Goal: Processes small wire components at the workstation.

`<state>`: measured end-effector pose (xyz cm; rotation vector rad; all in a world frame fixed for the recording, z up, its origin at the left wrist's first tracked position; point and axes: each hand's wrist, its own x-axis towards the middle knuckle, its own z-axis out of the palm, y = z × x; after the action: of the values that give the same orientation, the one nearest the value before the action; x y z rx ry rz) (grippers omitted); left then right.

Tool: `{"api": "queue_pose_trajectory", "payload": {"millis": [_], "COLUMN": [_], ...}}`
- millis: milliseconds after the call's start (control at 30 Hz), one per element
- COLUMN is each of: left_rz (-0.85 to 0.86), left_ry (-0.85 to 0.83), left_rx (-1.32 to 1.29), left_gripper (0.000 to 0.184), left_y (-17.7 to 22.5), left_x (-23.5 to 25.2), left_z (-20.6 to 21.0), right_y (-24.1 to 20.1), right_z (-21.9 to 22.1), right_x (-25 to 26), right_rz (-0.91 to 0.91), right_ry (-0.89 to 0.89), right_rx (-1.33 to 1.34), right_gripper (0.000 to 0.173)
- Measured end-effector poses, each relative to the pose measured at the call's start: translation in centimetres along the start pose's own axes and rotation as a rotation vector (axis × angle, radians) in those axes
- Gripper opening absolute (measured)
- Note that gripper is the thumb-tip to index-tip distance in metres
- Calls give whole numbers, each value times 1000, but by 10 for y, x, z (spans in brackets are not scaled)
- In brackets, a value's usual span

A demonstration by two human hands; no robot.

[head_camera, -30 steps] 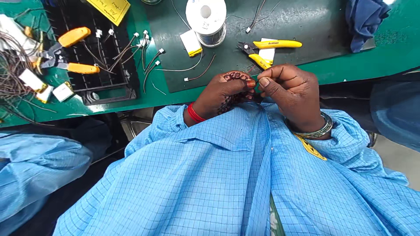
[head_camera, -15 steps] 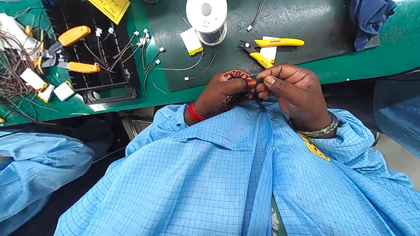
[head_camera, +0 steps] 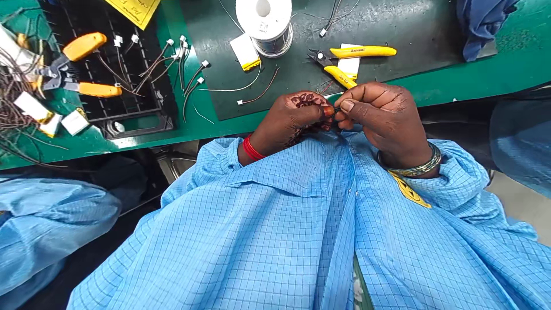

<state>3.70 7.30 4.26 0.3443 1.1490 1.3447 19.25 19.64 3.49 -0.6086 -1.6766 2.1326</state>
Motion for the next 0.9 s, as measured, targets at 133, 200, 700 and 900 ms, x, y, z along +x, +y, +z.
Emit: {"api": "queue_pose_trajectory", "payload": {"millis": [133, 200, 700, 900], "left_rz": [-10, 11, 192, 392], "left_ry": [14, 26, 184, 190], "left_rx": [2, 5, -35, 131], "left_gripper": [21, 20, 21, 18], "left_y": [-1, -1, -1, -6], "left_x": [-1, 0, -6, -10], "left_z": [1, 1, -5, -8], "right_y": [-4, -5, -14, -13], "right_z": [3, 4, -43, -36], "right_x": [-4, -5, 32, 36], "right_rz": [-65, -97, -140, -170], "right_ry": [27, 30, -112, 9], "right_rx": [-220, -281, -1327, -1328], "right_gripper": [7, 6, 79, 70]}}
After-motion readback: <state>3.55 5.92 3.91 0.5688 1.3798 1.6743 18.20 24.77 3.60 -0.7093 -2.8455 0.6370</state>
